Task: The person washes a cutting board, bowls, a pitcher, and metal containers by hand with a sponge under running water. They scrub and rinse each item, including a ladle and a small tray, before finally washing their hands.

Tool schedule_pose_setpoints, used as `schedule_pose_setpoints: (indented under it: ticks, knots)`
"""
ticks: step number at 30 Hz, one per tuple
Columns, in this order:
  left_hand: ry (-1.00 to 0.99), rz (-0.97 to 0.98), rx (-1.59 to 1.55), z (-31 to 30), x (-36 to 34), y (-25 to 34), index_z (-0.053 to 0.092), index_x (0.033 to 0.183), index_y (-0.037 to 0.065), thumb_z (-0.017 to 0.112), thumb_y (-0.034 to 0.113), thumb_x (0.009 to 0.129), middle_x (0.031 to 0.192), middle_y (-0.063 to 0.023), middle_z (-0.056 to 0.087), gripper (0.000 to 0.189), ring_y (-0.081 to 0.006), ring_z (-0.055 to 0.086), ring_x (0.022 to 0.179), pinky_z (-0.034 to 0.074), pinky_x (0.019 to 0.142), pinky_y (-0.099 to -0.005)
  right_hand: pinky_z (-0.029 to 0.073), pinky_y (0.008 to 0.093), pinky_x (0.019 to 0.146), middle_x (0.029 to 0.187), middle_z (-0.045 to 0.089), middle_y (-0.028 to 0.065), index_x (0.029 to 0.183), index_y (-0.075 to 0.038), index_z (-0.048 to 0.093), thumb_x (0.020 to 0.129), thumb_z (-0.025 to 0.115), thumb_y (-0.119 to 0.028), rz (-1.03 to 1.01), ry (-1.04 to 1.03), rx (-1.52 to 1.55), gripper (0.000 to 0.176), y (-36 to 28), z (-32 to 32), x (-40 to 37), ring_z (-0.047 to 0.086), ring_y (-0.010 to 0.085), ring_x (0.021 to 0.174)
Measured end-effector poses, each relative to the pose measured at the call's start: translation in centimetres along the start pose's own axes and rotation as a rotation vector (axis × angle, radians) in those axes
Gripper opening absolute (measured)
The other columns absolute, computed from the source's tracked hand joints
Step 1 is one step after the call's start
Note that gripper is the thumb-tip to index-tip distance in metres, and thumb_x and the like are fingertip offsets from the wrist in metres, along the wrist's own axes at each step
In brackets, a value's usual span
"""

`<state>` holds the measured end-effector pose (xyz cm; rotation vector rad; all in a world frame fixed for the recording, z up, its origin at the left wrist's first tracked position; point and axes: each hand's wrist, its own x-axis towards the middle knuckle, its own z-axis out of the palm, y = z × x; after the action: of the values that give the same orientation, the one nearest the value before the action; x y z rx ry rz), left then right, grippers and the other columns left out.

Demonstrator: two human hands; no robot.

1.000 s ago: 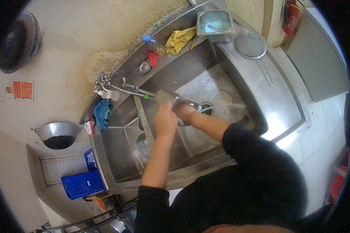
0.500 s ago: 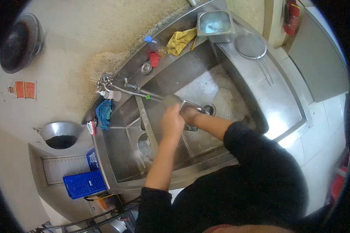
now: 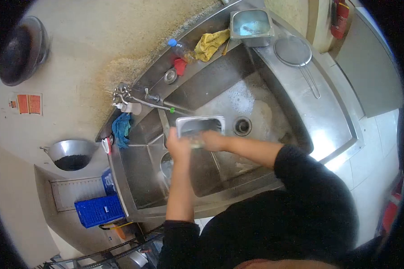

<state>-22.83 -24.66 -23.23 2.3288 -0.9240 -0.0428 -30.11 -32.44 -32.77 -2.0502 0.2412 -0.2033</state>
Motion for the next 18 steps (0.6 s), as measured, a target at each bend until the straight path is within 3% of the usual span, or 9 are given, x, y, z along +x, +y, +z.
schedule_pose_setpoints:
  ticks: [4, 5, 7, 10, 12, 14, 15, 16, 18]
  knots:
    - [-0.090, -0.066, 0.105, -2.1, 1.6, -0.6, 0.053, 0.087, 0.003, 0.047, -0.003, 0.065, 0.082, -0.0191, 0.059, 0.024, -0.0330, 0.058, 0.080, 0.044, 0.069, -0.0359, 0.047, 0.0366, 0.072, 0.085, 0.061, 0.0107, 0.089, -0.009, 0.062, 0.077, 0.049, -0.020, -0.489, -0.160, -0.630, 0.020, 1.6, -1.8, -0.8, 0.056, 0.0266, 0.086]
    - [-0.199, -0.070, 0.190, -2.4, 1.9, 0.4, 0.053, 0.089, 0.003, 0.048, -0.002, 0.065, 0.085, -0.0200, 0.059, 0.025, -0.0343, 0.057, 0.083, 0.043, 0.072, -0.0374, 0.047, 0.0366, 0.072, 0.085, 0.061, 0.0107, 0.089, -0.009, 0.062, 0.077, 0.049, -0.020, -0.491, -0.161, -0.631, 0.020, 1.5, -1.7, -0.2, 0.056, 0.0266, 0.086]
    - [-0.363, -0.090, 0.409, -1.8, 2.8, 0.4, 0.053, 0.094, 0.004, 0.050, 0.003, 0.065, 0.094, -0.0226, 0.058, 0.029, -0.0375, 0.054, 0.093, 0.041, 0.078, -0.0414, 0.044, 0.0328, 0.078, 0.084, 0.061, 0.0071, 0.077, -0.008, 0.064, 0.073, 0.051, -0.020, -1.025, 0.174, -0.719, 0.018, 1.7, -0.2, 2.2, 0.054, 0.0230, 0.088]
    - [-0.648, -0.020, 0.527, -1.8, 3.4, 1.5, 0.054, 0.096, 0.000, 0.051, 0.008, 0.066, 0.096, -0.0240, 0.057, 0.031, -0.0379, 0.053, 0.095, 0.041, 0.081, -0.0407, 0.039, 0.0338, 0.086, 0.087, 0.061, 0.0050, 0.068, -0.006, 0.064, 0.071, 0.052, -0.019, -1.061, -0.032, -0.928, 0.018, 4.7, 3.2, 5.5, 0.052, 0.0214, 0.091]
    - [-0.682, -0.033, 0.543, -1.3, 3.7, 0.9, 0.054, 0.096, -0.001, 0.051, 0.007, 0.066, 0.096, -0.0241, 0.057, 0.031, -0.0380, 0.053, 0.095, 0.041, 0.081, -0.0406, 0.038, 0.0338, 0.087, 0.089, 0.060, 0.0057, 0.074, -0.007, 0.064, 0.072, 0.051, -0.019, -1.091, 0.030, -0.977, 0.018, 4.4, 2.6, 4.5, 0.051, 0.0210, 0.093]
    - [-0.718, -0.050, 0.553, -0.9, 3.8, 0.4, 0.055, 0.096, -0.002, 0.051, 0.007, 0.066, 0.096, -0.0241, 0.057, 0.031, -0.0381, 0.053, 0.094, 0.041, 0.081, -0.0405, 0.038, 0.0346, 0.086, 0.088, 0.060, 0.0063, 0.084, -0.007, 0.064, 0.076, 0.050, -0.019, -0.622, 0.066, -0.714, 0.021, 3.4, 4.2, 3.2, 0.051, 0.0205, 0.095]
    - [-0.685, -0.012, 0.575, -0.6, 3.8, 0.2, 0.055, 0.096, -0.001, 0.051, 0.007, 0.066, 0.095, -0.0239, 0.058, 0.031, -0.0382, 0.053, 0.093, 0.041, 0.081, -0.0405, 0.044, 0.0366, 0.078, 0.093, 0.060, 0.0075, 0.096, -0.007, 0.062, 0.079, 0.049, -0.019, -0.290, 0.152, -0.445, 0.025, 8.0, 11.4, 6.3, 0.055, 0.0225, 0.090]
    - [-0.654, 0.026, 0.596, -0.2, 3.8, 0.2, 0.055, 0.096, -0.001, 0.050, 0.006, 0.066, 0.095, -0.0236, 0.058, 0.031, -0.0383, 0.054, 0.093, 0.042, 0.080, -0.0405, 0.044, 0.0366, 0.078, 0.093, 0.060, 0.0075, 0.096, -0.007, 0.062, 0.079, 0.049, -0.019, -0.283, 0.151, -0.444, 0.025, 7.3, 11.0, 5.3, 0.055, 0.0225, 0.090]
    - [-0.651, 0.021, 0.535, -0.9, 4.1, 1.4, 0.056, 0.098, 0.000, 0.052, 0.009, 0.066, 0.096, -0.0233, 0.058, 0.033, -0.0375, 0.054, 0.093, 0.042, 0.079, -0.0400, 0.048, 0.0399, 0.070, 0.099, 0.061, 0.0088, 0.101, -0.009, 0.062, 0.079, 0.050, -0.019, -0.299, 0.014, -1.161, 0.027, 5.4, 9.4, 3.2, 0.059, 0.0251, 0.085]
